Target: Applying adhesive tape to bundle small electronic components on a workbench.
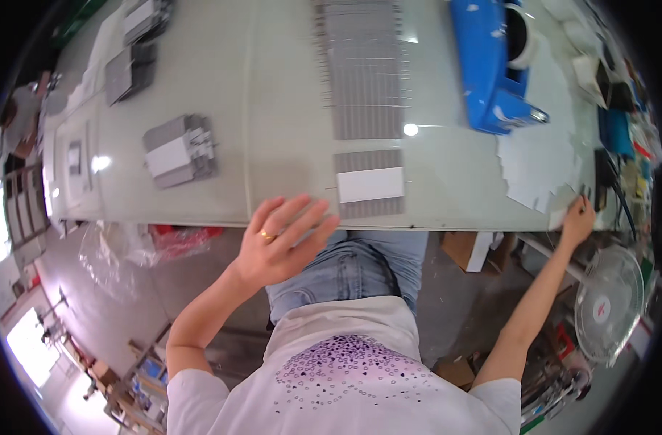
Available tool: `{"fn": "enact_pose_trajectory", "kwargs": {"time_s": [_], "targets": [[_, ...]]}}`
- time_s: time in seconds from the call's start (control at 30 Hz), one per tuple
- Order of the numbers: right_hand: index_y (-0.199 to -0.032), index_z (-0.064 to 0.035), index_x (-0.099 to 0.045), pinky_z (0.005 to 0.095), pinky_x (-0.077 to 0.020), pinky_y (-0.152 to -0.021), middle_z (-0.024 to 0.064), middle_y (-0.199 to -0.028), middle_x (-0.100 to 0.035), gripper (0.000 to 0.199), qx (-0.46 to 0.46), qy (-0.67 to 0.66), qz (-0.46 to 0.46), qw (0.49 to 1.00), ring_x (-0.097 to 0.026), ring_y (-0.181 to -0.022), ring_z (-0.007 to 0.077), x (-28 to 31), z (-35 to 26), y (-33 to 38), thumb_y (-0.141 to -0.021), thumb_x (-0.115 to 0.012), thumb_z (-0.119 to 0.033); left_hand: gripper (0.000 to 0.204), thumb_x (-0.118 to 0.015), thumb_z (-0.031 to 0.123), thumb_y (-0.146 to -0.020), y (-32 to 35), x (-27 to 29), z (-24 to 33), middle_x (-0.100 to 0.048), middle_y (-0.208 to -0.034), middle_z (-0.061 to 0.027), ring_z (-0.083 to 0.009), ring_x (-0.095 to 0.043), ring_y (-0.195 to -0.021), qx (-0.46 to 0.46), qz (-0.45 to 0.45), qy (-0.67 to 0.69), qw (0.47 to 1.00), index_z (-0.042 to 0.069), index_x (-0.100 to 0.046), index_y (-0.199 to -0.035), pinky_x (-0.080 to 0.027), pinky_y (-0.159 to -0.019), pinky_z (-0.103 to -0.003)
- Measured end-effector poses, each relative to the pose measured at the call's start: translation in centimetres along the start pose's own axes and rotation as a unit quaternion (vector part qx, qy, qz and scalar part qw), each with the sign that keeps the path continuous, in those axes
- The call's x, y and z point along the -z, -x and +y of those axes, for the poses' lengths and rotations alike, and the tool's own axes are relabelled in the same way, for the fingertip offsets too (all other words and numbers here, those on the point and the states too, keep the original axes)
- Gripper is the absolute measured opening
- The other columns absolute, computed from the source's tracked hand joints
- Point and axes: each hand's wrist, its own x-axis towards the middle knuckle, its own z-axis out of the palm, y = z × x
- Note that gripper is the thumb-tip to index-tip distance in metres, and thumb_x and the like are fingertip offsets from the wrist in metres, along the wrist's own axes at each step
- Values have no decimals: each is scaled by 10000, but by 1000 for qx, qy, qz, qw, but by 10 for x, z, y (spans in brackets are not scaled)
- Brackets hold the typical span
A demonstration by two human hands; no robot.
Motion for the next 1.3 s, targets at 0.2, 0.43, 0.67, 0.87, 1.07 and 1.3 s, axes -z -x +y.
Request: {"fn": "enact_pose_trajectory", "kwargs": {"time_s": [0.2, 0.43, 0.67, 0.87, 1.07, 1.3], "targets": [[-1178, -78, -725, 438, -469, -907, 125, -1099, -711, 288, 214, -131, 108, 962, -638, -1009, 325, 96, -141, 59, -971, -649, -263, 361, -757, 163, -779, -2, -10, 8, -610, -1330, 25, -188, -561, -1217, 19, 21, 12, 1000, 224, -752, -1135, -483, -999, -396], [-917, -287, -757, 356, -333, -899, -83, -782, -470, 173, 468, -422, 50, 775, -487, -820, 127, 161, -326, 198, -764, -741, -211, 310, -780, 132, -773, -8, -20, 6, -606, -1287, 16, -185, -577, -1178, -10, 71, 30, 997, 195, -774, -1076, -544, -907, -362], [-893, -286, -765, 313, -347, -842, -96, -772, -470, 206, 469, -440, 50, 764, -484, -797, 100, 156, -352, 195, -703, -751, -208, 325, -806, 95, -743, -14, -29, 0, -616, -1248, -1, -195, -596, -1148, -27, 103, 67, 992, 135, -777, -1065, -597, -832, -337], [-902, -265, -783, 321, -340, -814, -95, -784, -479, 210, 475, -445, 31, 758, -474, -808, 116, 154, -349, 197, -696, -785, -225, 328, -786, 123, -753, -13, -26, 2, -644, -1250, 29, -188, -571, -1193, -4, 85, 69, 994, 140, -777, -1080, -570, -883, -338], [-879, -264, -790, 296, -338, -783, -99, -748, -475, 220, 466, -456, 29, 757, -481, -769, 102, 155, -350, 197, -672, -760, -197, 323, -765, 151, -770, -11, -27, 4, -652, -1282, 67, -179, -546, -1243, 11, 78, 61, 995, 170, -779, -1093, -529, -951, -345], [-885, -230, -799, 349, -308, -825, -103, -787, -486, 214, 487, -452, 16, 747, -454, -809, 136, 154, -348, 197, -680, -847, -268, 337, -766, 161, -778, -11, -26, 4, -655, -1283, 73, -173, -546, -1254, 19, 71, 57, 996, 187, -776, -1114, -522, -959, -347]]}}
